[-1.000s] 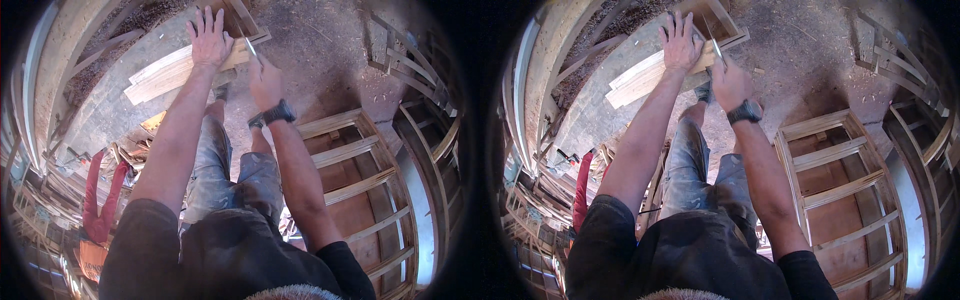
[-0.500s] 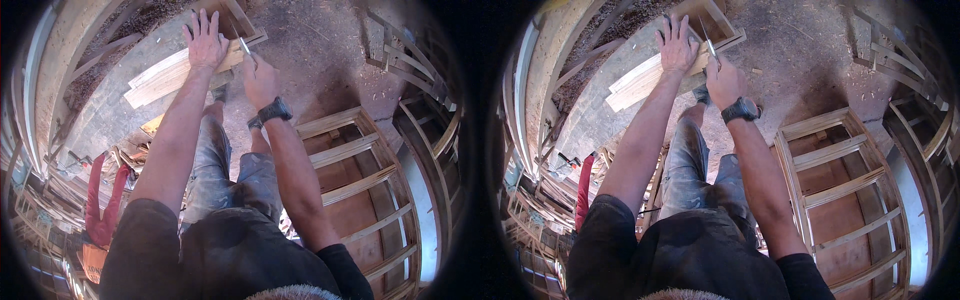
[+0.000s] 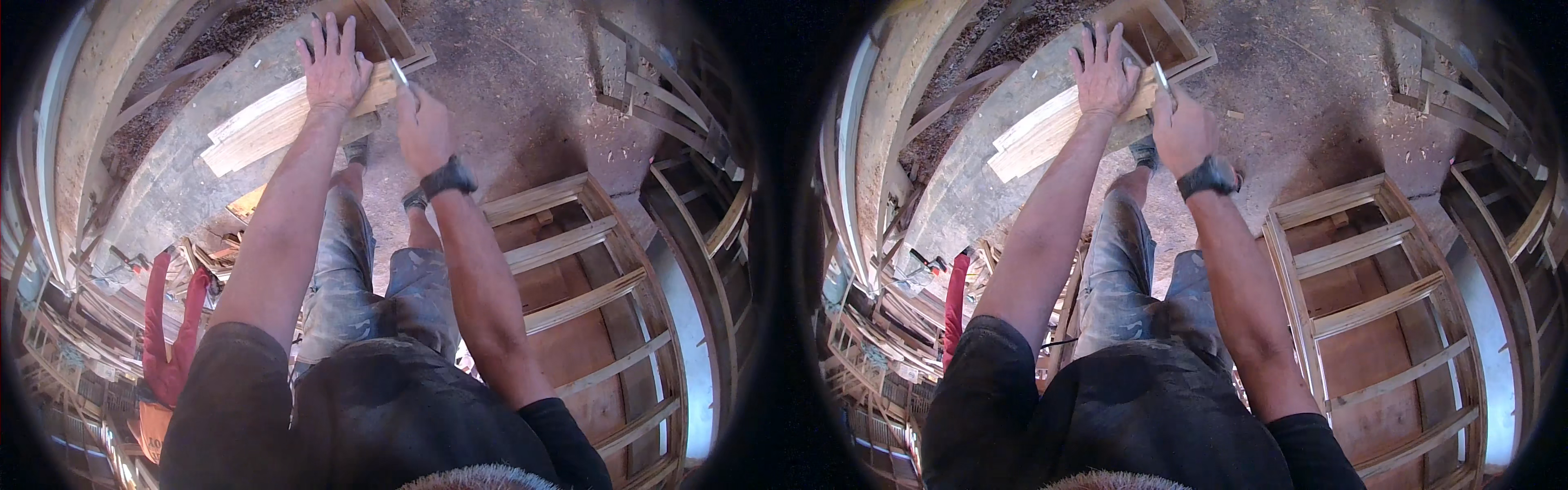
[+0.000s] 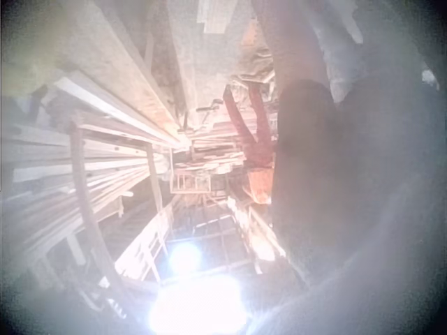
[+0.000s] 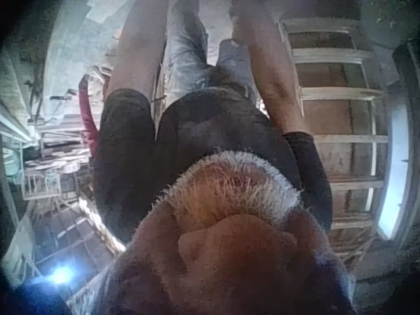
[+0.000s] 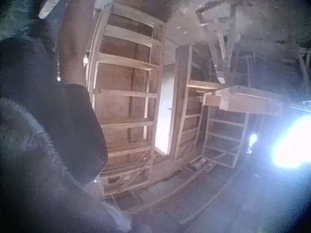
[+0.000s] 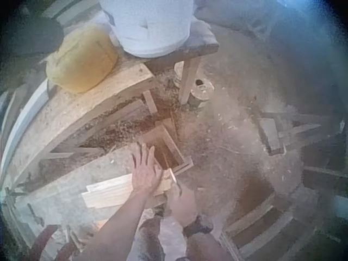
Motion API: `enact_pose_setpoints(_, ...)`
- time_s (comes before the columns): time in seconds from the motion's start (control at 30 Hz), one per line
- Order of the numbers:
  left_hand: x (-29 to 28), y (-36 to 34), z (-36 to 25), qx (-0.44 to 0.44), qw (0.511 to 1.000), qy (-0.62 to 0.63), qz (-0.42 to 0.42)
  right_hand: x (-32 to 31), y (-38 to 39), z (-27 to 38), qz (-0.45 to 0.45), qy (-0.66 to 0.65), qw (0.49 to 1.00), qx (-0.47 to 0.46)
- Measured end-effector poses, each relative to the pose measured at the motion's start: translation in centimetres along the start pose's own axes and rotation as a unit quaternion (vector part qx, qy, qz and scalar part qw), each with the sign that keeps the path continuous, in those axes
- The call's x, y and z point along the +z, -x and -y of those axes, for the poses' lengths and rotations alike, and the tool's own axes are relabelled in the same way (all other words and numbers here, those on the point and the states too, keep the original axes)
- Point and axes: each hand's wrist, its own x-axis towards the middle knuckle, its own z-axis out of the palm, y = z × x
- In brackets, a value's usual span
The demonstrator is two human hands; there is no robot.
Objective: The person picks up a nail from a wooden tray, positions a wooden board onto a frame, and hammers the nail into the wood. They use a chisel and hammer to carve a notch in a piece of wood and then use a hand saw to cut through the end of a board.
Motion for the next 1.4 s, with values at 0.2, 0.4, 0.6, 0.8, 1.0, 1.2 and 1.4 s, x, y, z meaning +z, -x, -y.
enact_pose_setpoints(0.2,-0.2,0.3,0.5,-0.011,1.000,-0.021,0.013,-7.6,16.2,-0.4,0.038,-0.081,0.995,0.044)
enact_pose_setpoints(0.4,-0.6,-0.8,-1.4,0.016,1.000,0.006,-0.020,-1.0,0.1,-1.8,0.019,0.000,1.000,-0.025)
enact_pose_setpoints(0.6,-0.2,0.9,1.1,-0.006,1.000,-0.030,0.007,-3.3,8.5,-0.9,0.050,-0.049,0.997,0.027)
enact_pose_setpoints(0.8,-1.1,0.0,-0.8,0.022,1.000,-0.005,-0.009,-5.6,9.8,-0.8,0.045,-0.063,0.996,0.046)
enact_pose_setpoints(1.0,-0.4,0.3,-0.3,0.005,1.000,0.016,-0.016,-0.4,1.0,-1.0,0.026,-0.010,0.999,-0.026)
enact_pose_setpoints(1.2,-0.5,0.6,0.1,0.001,1.000,0.007,-0.010,-7.0,14.0,-0.4,0.042,-0.080,0.994,0.061)
enact_pose_setpoints(1.4,-0.6,-0.3,-1.1,0.014,1.000,0.020,-0.016,-0.5,-0.2,-1.6,0.042,-0.007,0.999,-0.002)
